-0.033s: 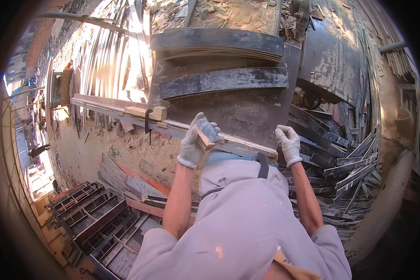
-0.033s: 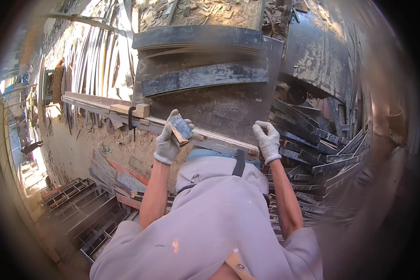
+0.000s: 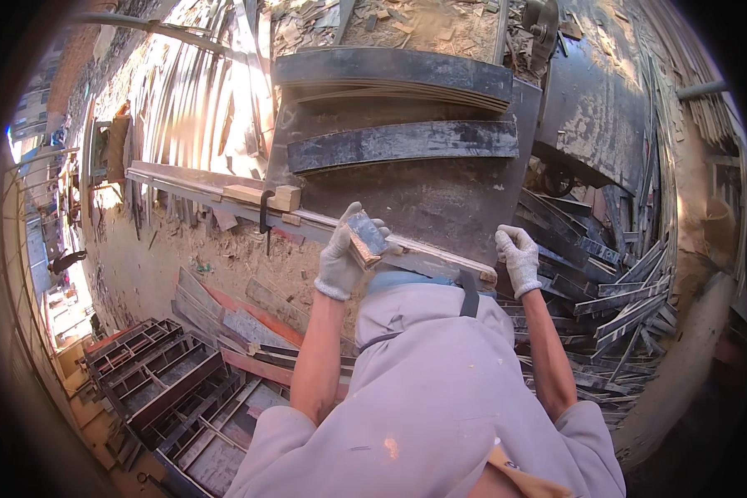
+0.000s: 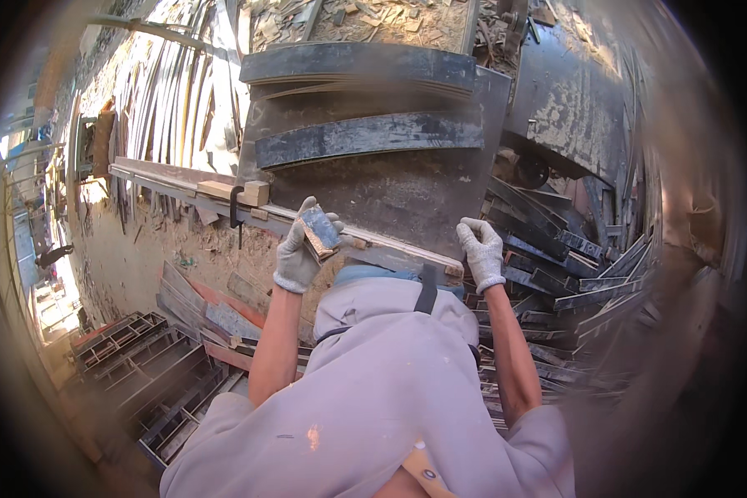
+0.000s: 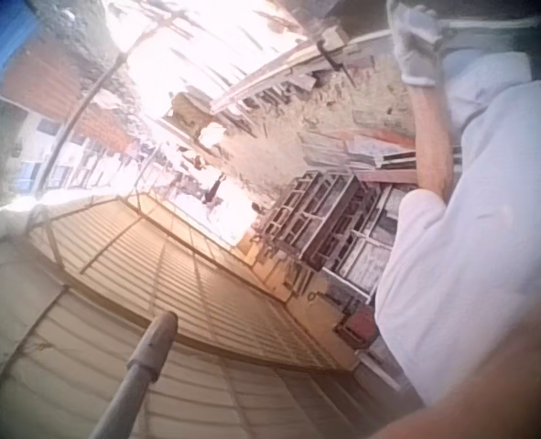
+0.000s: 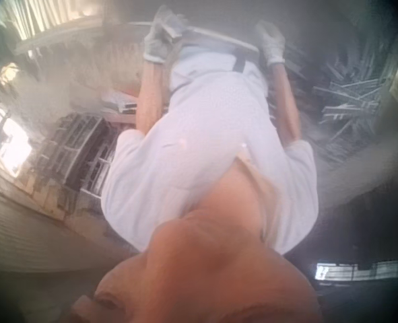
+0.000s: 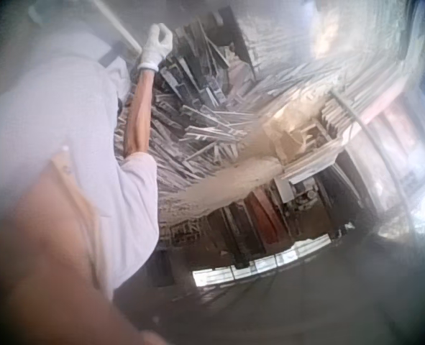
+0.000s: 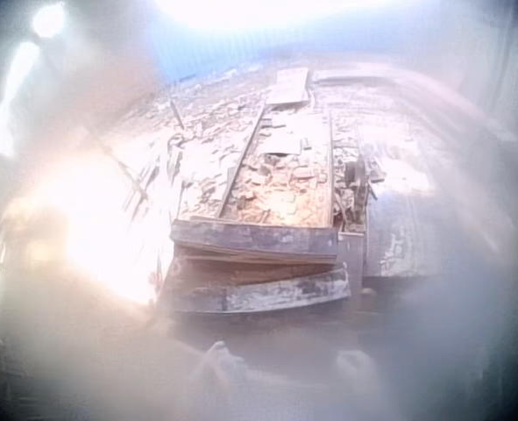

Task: The person walks through a cluttered workshop, picks up a long metal frame, and places it on a workbench. They then handle several metal strips and small metal pieces, arranging them on the bench and stacking them into piles.

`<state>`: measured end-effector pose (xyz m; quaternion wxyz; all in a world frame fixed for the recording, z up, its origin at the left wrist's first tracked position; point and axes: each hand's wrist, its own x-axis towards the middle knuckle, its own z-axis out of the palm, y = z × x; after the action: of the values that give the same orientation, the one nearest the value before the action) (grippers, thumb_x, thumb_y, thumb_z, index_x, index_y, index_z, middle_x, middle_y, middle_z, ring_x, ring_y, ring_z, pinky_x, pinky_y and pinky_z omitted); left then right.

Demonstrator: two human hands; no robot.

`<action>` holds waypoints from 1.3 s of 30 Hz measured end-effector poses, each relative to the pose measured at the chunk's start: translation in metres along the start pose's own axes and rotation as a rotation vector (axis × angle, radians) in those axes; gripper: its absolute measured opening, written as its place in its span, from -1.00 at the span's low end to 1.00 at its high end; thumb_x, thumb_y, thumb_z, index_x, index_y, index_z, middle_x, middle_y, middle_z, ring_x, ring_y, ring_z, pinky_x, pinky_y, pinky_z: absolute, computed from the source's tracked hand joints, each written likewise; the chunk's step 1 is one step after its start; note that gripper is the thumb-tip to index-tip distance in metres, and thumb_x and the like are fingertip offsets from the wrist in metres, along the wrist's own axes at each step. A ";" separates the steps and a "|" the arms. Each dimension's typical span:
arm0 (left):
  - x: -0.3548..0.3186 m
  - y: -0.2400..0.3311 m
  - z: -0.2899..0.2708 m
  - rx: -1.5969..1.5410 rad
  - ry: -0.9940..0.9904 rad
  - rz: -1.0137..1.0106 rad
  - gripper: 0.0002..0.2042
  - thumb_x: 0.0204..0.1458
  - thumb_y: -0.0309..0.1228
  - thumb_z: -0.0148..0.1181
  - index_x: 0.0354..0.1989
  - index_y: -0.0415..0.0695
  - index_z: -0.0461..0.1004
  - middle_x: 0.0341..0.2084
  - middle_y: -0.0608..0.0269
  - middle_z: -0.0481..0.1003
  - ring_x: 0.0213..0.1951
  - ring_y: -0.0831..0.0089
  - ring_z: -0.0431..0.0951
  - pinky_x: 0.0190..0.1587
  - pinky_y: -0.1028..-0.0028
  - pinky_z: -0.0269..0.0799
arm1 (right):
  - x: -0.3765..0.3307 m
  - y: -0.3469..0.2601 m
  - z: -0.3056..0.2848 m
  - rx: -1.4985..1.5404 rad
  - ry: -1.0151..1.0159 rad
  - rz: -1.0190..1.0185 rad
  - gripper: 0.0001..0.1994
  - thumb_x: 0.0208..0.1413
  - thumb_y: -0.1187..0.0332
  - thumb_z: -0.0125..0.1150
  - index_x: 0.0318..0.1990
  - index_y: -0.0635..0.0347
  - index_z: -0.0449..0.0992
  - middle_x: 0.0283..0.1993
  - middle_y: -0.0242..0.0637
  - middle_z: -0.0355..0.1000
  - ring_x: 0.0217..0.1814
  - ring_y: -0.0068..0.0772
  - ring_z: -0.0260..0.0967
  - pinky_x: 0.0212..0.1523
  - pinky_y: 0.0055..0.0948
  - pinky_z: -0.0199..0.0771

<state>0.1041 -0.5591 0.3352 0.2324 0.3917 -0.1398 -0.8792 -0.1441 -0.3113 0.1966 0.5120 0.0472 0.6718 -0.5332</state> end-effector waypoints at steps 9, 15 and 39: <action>-0.078 -0.003 -0.215 -0.100 0.647 -0.076 -0.76 0.30 -0.15 0.26 -0.03 0.00 0.57 -0.19 0.15 0.66 -0.17 0.11 0.67 -0.07 0.04 0.64 | 0.011 0.017 0.007 -0.137 0.105 0.054 -0.78 0.34 0.32 0.32 0.03 0.23 0.63 -0.28 -0.42 0.55 -0.37 -0.68 0.39 -0.36 -0.60 0.42; -0.072 0.035 -0.291 -0.076 0.844 -0.028 -0.71 0.29 -0.08 0.23 -0.12 -0.06 0.54 -0.21 0.12 0.65 -0.20 0.10 0.67 -0.15 0.05 0.62 | -0.007 0.028 0.058 -0.264 0.131 0.038 -0.76 0.27 0.28 0.39 -0.03 0.24 0.68 -0.28 -0.42 0.61 -0.33 -0.63 0.47 -0.28 -0.50 0.50; -0.064 0.130 -0.037 0.456 0.112 0.364 -0.07 -0.17 -0.50 0.66 0.47 -0.16 0.31 0.22 0.06 0.54 0.19 0.33 0.58 0.22 0.34 0.60 | -0.076 -0.124 0.310 -0.169 -0.832 -0.115 -0.31 0.05 0.51 0.54 0.39 0.15 0.46 0.20 -0.27 0.56 0.20 -0.50 0.50 0.22 -0.39 0.59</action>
<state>0.2077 -0.6389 0.4064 0.2999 0.4503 -0.3887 -0.7458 0.0133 -0.5645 0.3642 0.7109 -0.2512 0.4509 -0.4776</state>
